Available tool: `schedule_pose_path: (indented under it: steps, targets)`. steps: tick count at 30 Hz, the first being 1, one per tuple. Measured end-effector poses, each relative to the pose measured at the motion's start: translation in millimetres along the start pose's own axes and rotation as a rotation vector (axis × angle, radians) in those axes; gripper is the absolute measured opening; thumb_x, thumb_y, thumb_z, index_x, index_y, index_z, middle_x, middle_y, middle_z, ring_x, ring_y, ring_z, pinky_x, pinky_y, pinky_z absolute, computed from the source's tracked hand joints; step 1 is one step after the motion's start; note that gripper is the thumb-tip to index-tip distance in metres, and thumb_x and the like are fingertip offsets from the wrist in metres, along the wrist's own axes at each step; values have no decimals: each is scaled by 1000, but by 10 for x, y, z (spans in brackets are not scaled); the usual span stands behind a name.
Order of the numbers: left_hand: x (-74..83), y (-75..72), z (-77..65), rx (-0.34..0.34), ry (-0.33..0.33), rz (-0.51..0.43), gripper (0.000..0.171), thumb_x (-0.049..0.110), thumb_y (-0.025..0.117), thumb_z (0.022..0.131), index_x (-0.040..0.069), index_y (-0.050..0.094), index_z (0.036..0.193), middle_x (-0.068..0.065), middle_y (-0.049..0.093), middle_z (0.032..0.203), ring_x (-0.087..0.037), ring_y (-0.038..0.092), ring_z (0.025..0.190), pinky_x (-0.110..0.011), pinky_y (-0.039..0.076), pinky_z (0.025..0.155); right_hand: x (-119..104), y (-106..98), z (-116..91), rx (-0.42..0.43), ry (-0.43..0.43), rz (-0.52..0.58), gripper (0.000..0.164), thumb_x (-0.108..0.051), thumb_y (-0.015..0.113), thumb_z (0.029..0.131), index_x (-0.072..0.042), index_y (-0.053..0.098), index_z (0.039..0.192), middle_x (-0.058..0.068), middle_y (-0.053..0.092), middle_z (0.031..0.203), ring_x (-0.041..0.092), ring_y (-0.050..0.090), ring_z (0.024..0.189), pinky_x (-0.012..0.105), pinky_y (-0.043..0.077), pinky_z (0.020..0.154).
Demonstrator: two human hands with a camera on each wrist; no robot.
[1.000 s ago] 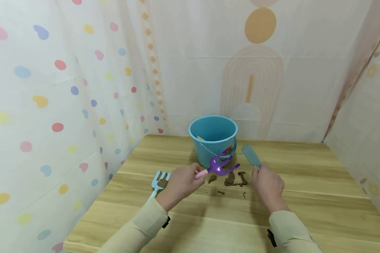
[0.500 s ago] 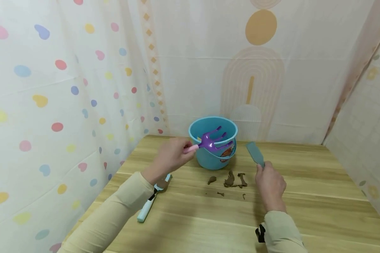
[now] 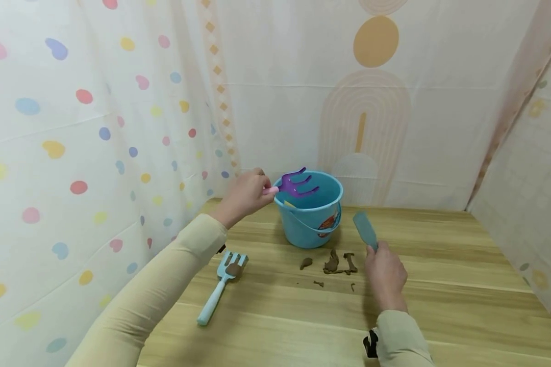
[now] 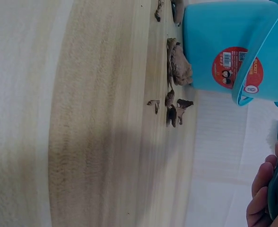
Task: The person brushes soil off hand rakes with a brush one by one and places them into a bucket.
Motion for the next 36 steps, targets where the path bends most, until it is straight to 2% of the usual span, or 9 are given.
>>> schedule_pose_path:
  steps: [5, 8, 15, 21, 24, 29, 36]
  targets:
    - [-18, 56, 219, -63, 33, 67, 28, 27, 59, 96, 10, 67, 76, -6, 55, 89, -21, 52, 75, -34, 47, 64, 25, 11, 0, 18, 9, -1, 36, -24, 49, 102, 7, 56, 118, 31, 65, 97, 45, 64, 76, 51, 45, 54]
    - [-15, 114, 335, -109, 32, 117, 27, 29, 59, 97, 10, 70, 82, -5, 53, 88, -21, 52, 79, -36, 49, 67, 36, 23, -8, 15, 13, 4, 35, -24, 49, 103, 7, 56, 116, 30, 65, 96, 42, 63, 74, 49, 45, 53]
    - [0, 280, 568, -169, 21, 274, 30, 37, 64, 96, 9, 73, 94, -9, 55, 102, -25, 52, 96, -42, 51, 82, 1, 52, -22, -9, 16, 23, 35, -25, 48, 103, 7, 55, 117, 29, 65, 96, 37, 62, 73, 46, 44, 53]
    - [14, 433, 712, -206, 33, 432, 31, 42, 64, 93, 14, 72, 98, -7, 57, 112, -26, 49, 110, -45, 44, 91, -24, 105, -26, -11, 8, 25, 31, -24, 49, 102, 5, 57, 111, 23, 65, 86, 32, 60, 66, 44, 43, 52]
    - [72, 492, 735, -221, 46, 482, 32, 43, 65, 90, 14, 72, 101, -6, 58, 112, -25, 49, 110, -44, 43, 92, -31, 127, -35, -11, -7, 34, 28, -23, 50, 102, 4, 57, 106, 19, 63, 80, 31, 57, 63, 44, 42, 51]
    - [138, 635, 766, -263, 50, 499, 37, 40, 67, 89, 12, 69, 114, -6, 59, 116, -24, 50, 112, -48, 41, 99, -22, 166, -48, -8, -13, 44, 29, -23, 50, 102, 5, 57, 107, 17, 61, 76, 29, 55, 61, 42, 41, 50]
    - [228, 855, 797, -304, 44, 444, 40, 37, 68, 90, 12, 68, 121, -7, 61, 121, -25, 50, 114, -50, 38, 102, 30, 155, -106, 0, 1, 38, 33, -23, 50, 102, 7, 57, 114, 18, 62, 79, 27, 54, 61, 39, 39, 49]
Point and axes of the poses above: each hand's wrist, its own z-axis towards the middle knuckle, its own y-axis out of the palm, x = y × z, the point moved 7 cm from there along z, towards the middle knuckle
